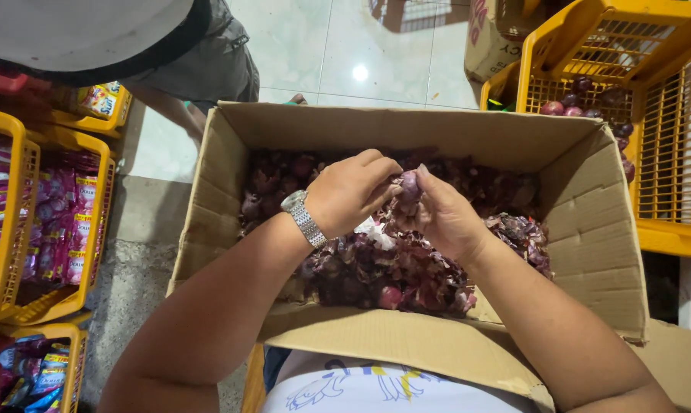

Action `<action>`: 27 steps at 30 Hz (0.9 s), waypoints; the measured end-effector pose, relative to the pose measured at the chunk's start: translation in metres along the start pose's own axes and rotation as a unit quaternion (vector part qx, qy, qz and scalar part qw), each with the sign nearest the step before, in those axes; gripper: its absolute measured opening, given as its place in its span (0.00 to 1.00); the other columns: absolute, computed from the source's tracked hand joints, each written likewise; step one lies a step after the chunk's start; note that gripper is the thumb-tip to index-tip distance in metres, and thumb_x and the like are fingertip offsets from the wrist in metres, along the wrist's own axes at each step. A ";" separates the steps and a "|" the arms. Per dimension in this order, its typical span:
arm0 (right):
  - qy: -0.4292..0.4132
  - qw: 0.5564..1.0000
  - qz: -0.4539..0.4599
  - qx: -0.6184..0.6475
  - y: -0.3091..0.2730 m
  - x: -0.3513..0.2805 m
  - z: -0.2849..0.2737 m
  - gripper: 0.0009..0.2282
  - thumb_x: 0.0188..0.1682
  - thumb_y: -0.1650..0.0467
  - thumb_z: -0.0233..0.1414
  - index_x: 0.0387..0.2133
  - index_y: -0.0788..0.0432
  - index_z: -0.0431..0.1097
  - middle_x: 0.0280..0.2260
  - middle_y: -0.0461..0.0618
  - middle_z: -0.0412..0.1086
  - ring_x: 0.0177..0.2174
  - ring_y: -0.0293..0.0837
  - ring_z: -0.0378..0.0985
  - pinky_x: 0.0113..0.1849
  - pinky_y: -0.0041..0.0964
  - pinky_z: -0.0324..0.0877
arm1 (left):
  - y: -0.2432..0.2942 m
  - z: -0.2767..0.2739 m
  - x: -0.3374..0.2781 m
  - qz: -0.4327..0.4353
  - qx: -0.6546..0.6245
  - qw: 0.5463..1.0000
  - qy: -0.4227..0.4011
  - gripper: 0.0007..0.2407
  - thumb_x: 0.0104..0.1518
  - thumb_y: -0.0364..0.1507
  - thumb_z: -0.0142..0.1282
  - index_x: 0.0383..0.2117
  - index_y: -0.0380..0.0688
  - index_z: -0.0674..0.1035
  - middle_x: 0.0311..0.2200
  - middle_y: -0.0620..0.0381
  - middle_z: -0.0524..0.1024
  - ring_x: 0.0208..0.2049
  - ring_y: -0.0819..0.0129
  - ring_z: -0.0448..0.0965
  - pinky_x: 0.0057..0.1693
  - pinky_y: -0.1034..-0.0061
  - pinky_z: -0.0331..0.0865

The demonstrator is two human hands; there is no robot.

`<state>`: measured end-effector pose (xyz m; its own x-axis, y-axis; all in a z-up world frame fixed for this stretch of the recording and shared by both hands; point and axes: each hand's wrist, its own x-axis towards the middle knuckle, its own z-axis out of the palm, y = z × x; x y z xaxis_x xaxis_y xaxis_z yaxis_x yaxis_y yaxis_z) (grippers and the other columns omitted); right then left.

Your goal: Peeling red onions by hand and placing them into a separate container.

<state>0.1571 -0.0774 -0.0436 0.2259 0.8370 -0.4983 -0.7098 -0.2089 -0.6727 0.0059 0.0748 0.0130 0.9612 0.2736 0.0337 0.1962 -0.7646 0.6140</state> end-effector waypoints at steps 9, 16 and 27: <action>-0.060 0.997 -0.010 -0.046 0.010 0.004 -0.001 0.14 0.55 0.58 0.48 0.42 0.55 0.71 0.27 0.57 0.76 0.27 0.52 0.83 0.30 0.43 0.77 | -0.007 0.007 0.003 0.018 0.048 0.999 0.019 0.06 0.64 0.37 0.46 0.38 0.53 0.71 0.33 0.56 0.70 0.37 0.48 0.80 0.39 0.56 0.77; -0.059 0.995 -0.063 -0.051 0.002 0.003 -0.008 0.14 0.56 0.61 0.47 0.49 0.56 0.67 0.31 0.53 0.74 0.30 0.46 0.81 0.34 0.45 0.80 | 0.002 -0.005 0.001 0.013 0.011 1.000 -0.004 0.07 0.63 0.35 0.47 0.41 0.49 0.70 0.34 0.52 0.71 0.37 0.43 0.79 0.40 0.53 0.76; -0.084 0.987 -0.104 -0.088 -0.007 -0.010 0.008 0.13 0.58 0.65 0.46 0.51 0.59 0.64 0.28 0.50 0.72 0.20 0.37 0.77 0.22 0.28 0.76 | -0.003 0.007 0.006 0.021 0.046 0.999 -0.011 0.08 0.62 0.37 0.45 0.39 0.49 0.68 0.35 0.52 0.71 0.36 0.42 0.79 0.39 0.51 0.75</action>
<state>0.1543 -0.0799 -0.0293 0.2295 0.9404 -0.2511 -0.5298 -0.0957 -0.8427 0.0126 0.0748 0.0060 0.9728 0.2282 0.0397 0.1717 -0.8254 0.5378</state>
